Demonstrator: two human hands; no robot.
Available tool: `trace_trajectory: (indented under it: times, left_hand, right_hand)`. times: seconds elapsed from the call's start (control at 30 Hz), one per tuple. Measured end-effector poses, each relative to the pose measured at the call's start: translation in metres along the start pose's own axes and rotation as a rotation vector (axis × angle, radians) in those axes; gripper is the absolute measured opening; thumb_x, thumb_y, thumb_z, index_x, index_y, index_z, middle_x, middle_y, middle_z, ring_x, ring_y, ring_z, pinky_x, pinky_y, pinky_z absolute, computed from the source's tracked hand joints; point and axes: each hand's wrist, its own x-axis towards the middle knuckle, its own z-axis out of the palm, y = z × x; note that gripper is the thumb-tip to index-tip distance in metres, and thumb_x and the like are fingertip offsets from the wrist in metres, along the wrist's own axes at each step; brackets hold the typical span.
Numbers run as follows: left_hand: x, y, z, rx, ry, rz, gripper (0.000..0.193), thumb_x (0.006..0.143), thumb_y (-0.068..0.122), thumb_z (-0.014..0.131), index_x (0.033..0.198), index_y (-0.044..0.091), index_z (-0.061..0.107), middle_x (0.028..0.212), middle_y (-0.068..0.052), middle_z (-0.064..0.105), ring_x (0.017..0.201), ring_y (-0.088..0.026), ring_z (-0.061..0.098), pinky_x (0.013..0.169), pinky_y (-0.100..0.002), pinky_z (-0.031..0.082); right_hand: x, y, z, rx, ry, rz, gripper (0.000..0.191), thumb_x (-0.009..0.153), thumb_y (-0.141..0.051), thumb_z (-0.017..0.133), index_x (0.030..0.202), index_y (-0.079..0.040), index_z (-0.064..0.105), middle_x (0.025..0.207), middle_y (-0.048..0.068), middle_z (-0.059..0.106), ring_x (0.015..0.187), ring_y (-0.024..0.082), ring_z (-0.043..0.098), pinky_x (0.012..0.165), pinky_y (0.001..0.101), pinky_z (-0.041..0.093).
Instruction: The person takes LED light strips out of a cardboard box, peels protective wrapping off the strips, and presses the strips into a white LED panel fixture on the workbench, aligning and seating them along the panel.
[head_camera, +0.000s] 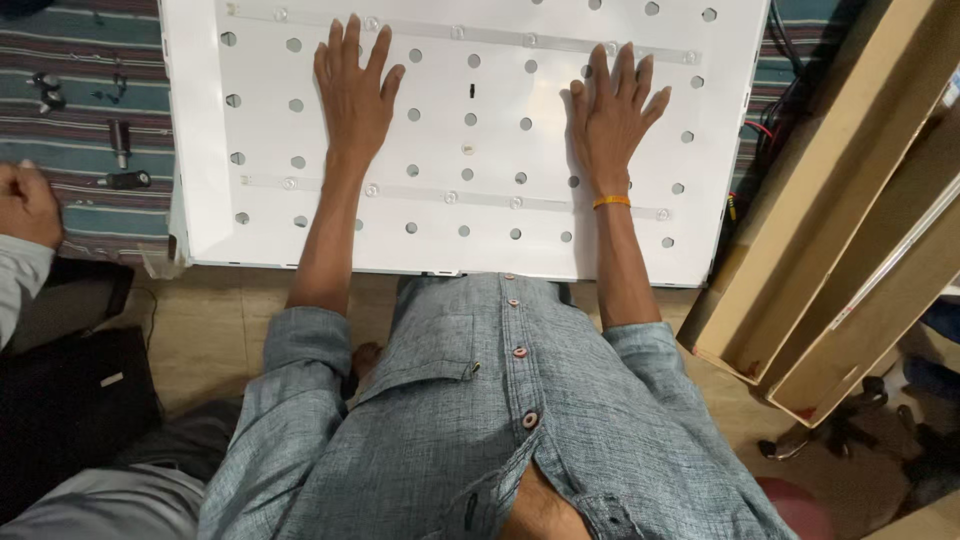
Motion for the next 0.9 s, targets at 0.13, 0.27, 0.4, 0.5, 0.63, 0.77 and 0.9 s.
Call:
trace_trajectory:
  times: [0.13,0.27,0.4,0.5,0.63,0.77,0.9]
  left_hand:
    - [0.008,-0.001,-0.005,-0.019,0.016,0.026,0.046,0.114,0.028,0.067,0.154,0.009,0.056,0.16,-0.023,0.041,0.15,-0.043,0.03,0.121,-0.06,0.024]
    - [0.01,0.0,-0.007,-0.032,0.009,0.019,0.046,0.114,0.03,0.067,0.154,0.009,0.056,0.16,-0.023,0.041,0.149,-0.044,0.03,0.119,-0.061,0.024]
    - [0.011,-0.001,-0.006,-0.034,0.012,0.016,0.046,0.112,0.028,0.068,0.153,0.009,0.057,0.158,-0.024,0.042,0.147,-0.044,0.031,0.118,-0.06,0.024]
    - [0.01,-0.004,-0.002,-0.015,0.007,0.023,0.044,0.113,0.027,0.069,0.152,0.01,0.058,0.156,-0.023,0.043,0.147,-0.042,0.032,0.117,-0.06,0.026]
    - [0.004,-0.008,0.0,-0.025,0.108,0.069,0.045,0.108,0.023,0.074,0.149,0.01,0.06,0.152,-0.021,0.047,0.142,-0.039,0.037,0.114,-0.057,0.031]
    - [-0.018,-0.02,-0.018,-0.164,0.136,-0.001,0.038,0.105,0.018,0.079,0.139,0.006,0.066,0.127,-0.015,0.059,0.121,-0.032,0.052,0.102,-0.049,0.041]
    - [-0.072,-0.026,-0.052,-0.231,-0.1,-0.117,0.021,0.106,0.017,0.08,0.12,0.005,0.071,0.11,-0.007,0.065,0.103,-0.026,0.058,0.093,-0.043,0.044]
  right_hand:
    - [0.01,-0.008,-0.01,0.026,-0.036,0.005,0.06,0.109,-0.056,0.046,0.159,-0.021,0.045,0.167,0.015,0.033,0.156,0.037,0.018,0.122,0.0672,0.004]
    - [0.012,-0.011,-0.013,0.005,-0.034,-0.014,0.068,0.109,-0.062,0.046,0.161,-0.02,0.042,0.168,0.017,0.03,0.156,0.038,0.015,0.12,0.0688,0.004]
    - [0.009,-0.01,-0.011,0.006,-0.061,0.018,0.069,0.107,-0.063,0.045,0.161,-0.021,0.042,0.168,0.015,0.03,0.157,0.037,0.015,0.121,0.0678,0.005]
    - [0.009,-0.005,-0.003,-0.011,-0.074,0.029,0.07,0.106,-0.063,0.048,0.161,-0.021,0.042,0.168,0.014,0.029,0.156,0.037,0.015,0.12,0.0679,0.005]
    - [0.008,0.008,0.01,0.039,-0.036,0.003,0.065,0.106,-0.047,0.061,0.162,-0.019,0.043,0.168,0.015,0.029,0.156,0.038,0.017,0.121,0.0673,0.008]
    - [-0.016,0.038,0.005,0.271,0.14,-0.109,0.047,0.114,-0.019,0.067,0.158,-0.011,0.053,0.161,0.018,0.041,0.149,0.037,0.037,0.123,0.0537,0.03]
    - [-0.067,0.069,-0.029,0.354,-0.023,-0.255,0.03,0.103,-0.007,0.071,0.133,-0.002,0.069,0.126,0.014,0.063,0.121,0.036,0.06,0.104,0.0457,0.048]
